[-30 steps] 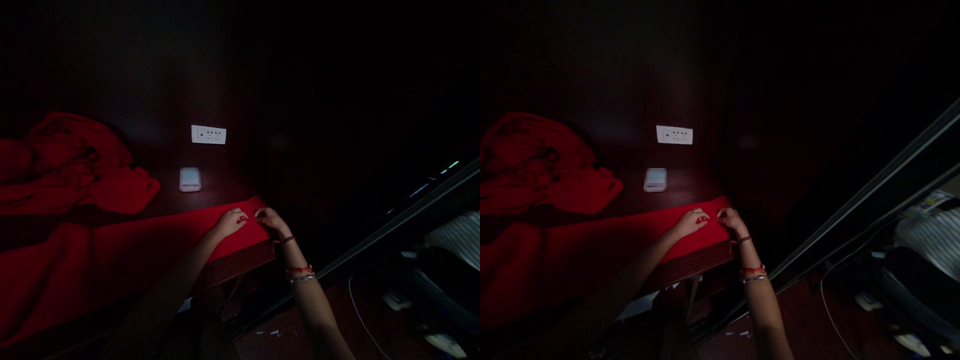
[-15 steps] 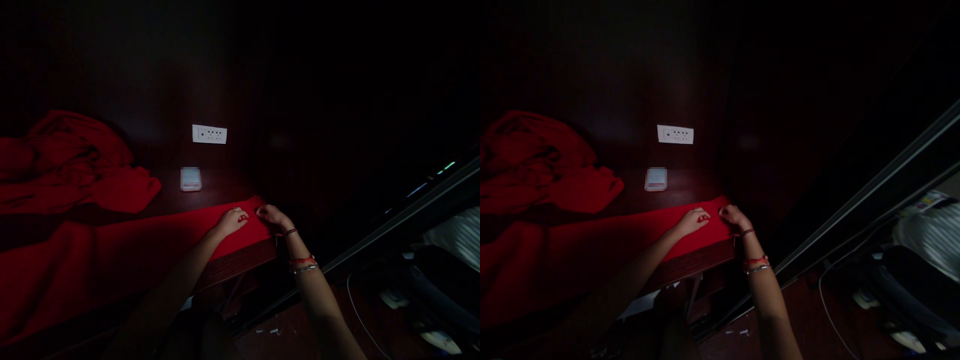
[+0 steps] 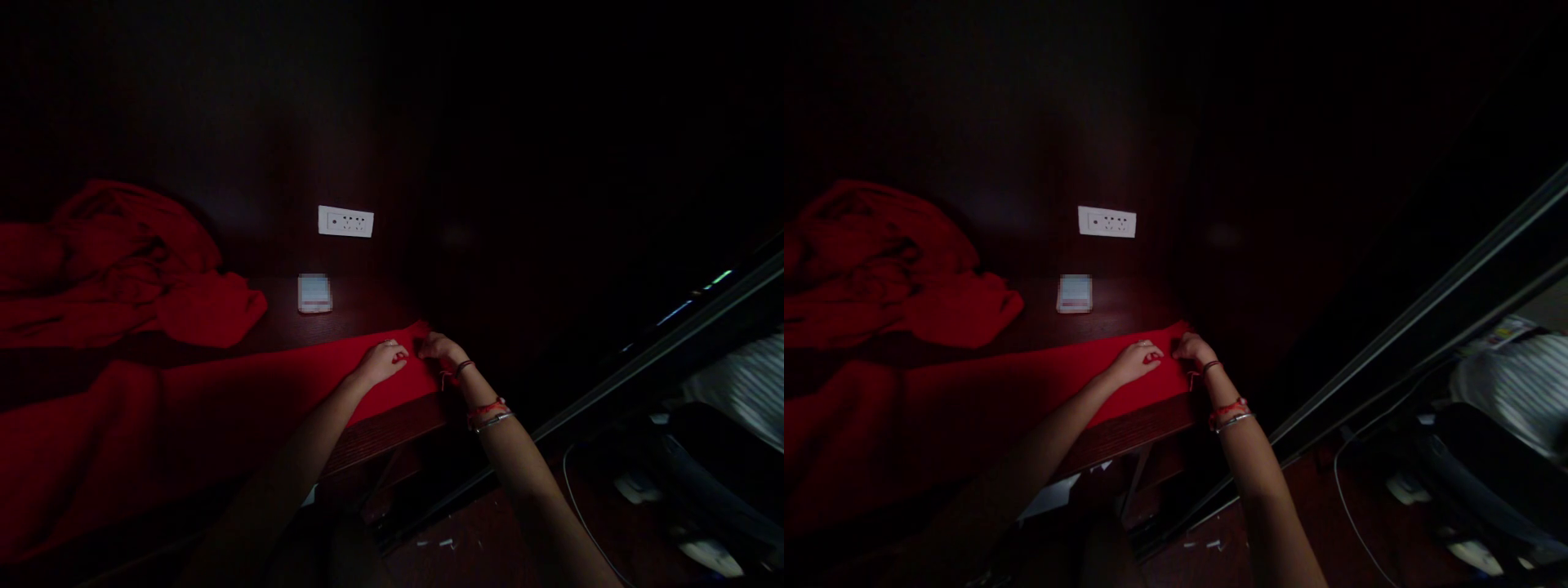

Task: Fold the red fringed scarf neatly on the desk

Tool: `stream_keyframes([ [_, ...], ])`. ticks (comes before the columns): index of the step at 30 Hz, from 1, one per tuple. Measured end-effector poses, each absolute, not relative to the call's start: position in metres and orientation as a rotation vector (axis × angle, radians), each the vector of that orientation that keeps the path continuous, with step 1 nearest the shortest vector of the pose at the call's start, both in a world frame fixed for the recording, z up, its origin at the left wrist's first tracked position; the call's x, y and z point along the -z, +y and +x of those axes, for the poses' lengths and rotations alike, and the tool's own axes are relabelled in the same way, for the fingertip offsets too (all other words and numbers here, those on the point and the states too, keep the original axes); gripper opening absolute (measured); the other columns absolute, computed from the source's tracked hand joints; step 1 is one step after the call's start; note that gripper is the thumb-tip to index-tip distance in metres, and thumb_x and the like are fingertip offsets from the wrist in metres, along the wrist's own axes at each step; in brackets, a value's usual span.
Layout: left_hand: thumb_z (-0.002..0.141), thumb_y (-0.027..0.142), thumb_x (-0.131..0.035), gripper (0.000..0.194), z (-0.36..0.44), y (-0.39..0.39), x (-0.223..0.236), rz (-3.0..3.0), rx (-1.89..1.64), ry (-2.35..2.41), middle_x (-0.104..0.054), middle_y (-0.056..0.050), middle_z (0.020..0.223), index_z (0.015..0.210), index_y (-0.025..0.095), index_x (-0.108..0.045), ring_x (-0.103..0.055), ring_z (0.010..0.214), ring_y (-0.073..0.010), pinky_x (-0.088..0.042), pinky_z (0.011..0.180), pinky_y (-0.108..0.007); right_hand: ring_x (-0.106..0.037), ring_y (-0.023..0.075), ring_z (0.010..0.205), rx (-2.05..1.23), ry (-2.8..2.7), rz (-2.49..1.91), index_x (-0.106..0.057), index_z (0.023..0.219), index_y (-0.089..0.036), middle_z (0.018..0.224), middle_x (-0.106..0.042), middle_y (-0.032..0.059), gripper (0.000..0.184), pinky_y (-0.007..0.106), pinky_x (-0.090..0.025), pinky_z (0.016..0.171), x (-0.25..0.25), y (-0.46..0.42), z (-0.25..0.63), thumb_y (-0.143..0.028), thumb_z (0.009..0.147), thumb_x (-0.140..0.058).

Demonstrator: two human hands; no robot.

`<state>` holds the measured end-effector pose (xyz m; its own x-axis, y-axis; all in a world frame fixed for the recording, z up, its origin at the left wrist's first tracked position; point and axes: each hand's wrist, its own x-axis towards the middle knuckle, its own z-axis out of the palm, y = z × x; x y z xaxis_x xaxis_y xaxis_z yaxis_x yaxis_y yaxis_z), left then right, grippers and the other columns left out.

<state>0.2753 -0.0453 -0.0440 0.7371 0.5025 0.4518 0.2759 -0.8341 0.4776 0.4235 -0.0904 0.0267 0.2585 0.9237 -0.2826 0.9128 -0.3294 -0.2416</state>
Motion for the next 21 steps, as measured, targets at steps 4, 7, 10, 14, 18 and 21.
stream_keyframes([
  [4, 0.07, 0.015, -0.053, 0.013, 0.277, -0.045, 0.045, 2.556, -0.827, 0.604, -0.055, 0.0, 0.074, 0.08, 0.016, -0.061, -0.052, 0.067, -0.0099, -0.042, 0.066, -0.019, -0.05, 0.0103, 0.055, -0.523, -1.74, -2.378, -0.063, 0.057, -0.012, 0.05, -0.055, -0.0002, 0.007, 0.017, -0.032, 0.045, -0.024, -0.097, 0.425, -0.016, 0.055, -0.058],
  [7, 0.07, 0.016, -0.052, 0.013, 0.277, -0.044, 0.045, 2.551, -0.828, 0.609, -0.055, 0.0, 0.074, 0.08, 0.017, -0.061, -0.052, 0.067, -0.0098, -0.042, 0.066, -0.019, -0.051, 0.0101, 0.059, -0.506, -1.662, -2.292, -0.064, 0.064, -0.013, 0.059, -0.059, 0.0, 0.011, 0.016, -0.034, 0.049, -0.02, -0.102, 0.428, -0.015, 0.055, -0.057],
  [10, 0.07, 0.016, -0.052, 0.013, 0.277, -0.044, 0.046, 2.548, -0.827, 0.607, -0.055, 0.0, 0.074, 0.081, 0.016, -0.061, -0.052, 0.067, -0.0101, -0.042, 0.066, -0.019, -0.052, 0.0092, 0.058, -0.543, -1.558, -2.228, -0.063, 0.071, -0.013, 0.062, -0.06, -0.0007, 0.02, 0.016, -0.035, 0.05, -0.015, -0.104, 0.432, -0.012, 0.054, -0.055],
  [14, 0.07, 0.015, -0.053, 0.014, 0.277, -0.044, 0.046, 2.542, -0.823, 0.601, -0.055, 0.0, 0.073, 0.081, 0.016, -0.061, -0.052, 0.066, -0.0097, -0.043, 0.066, -0.019, -0.051, 0.0088, 0.055, -0.637, -1.464, -2.151, -0.063, 0.07, -0.012, 0.059, -0.059, -0.0018, 0.021, 0.017, -0.037, 0.051, -0.01, -0.104, 0.436, -0.01, 0.051, -0.055],
  [18, 0.07, 0.015, -0.053, 0.014, 0.277, -0.043, 0.047, 2.529, -0.827, 0.603, -0.055, 0.0, 0.075, 0.082, 0.016, -0.061, -0.052, 0.066, -0.0097, -0.043, 0.066, -0.019, -0.049, 0.0089, 0.053, -0.681, -1.394, -2.106, -0.061, 0.067, -0.012, 0.056, -0.057, -0.002, 0.018, 0.018, -0.037, 0.051, -0.008, -0.103, 0.435, -0.009, 0.051, -0.053],
  [21, 0.07, 0.015, -0.053, 0.015, 0.277, -0.043, 0.048, 2.525, -0.829, 0.593, -0.055, -0.001, 0.076, 0.083, 0.016, -0.06, -0.052, 0.066, -0.0096, -0.043, 0.066, -0.019, -0.049, 0.008, 0.052, -0.687, -1.361, -2.066, -0.059, 0.076, -0.012, 0.057, -0.056, -0.0029, 0.024, 0.017, -0.037, 0.05, -0.008, -0.105, 0.432, -0.01, 0.054, -0.05],
])
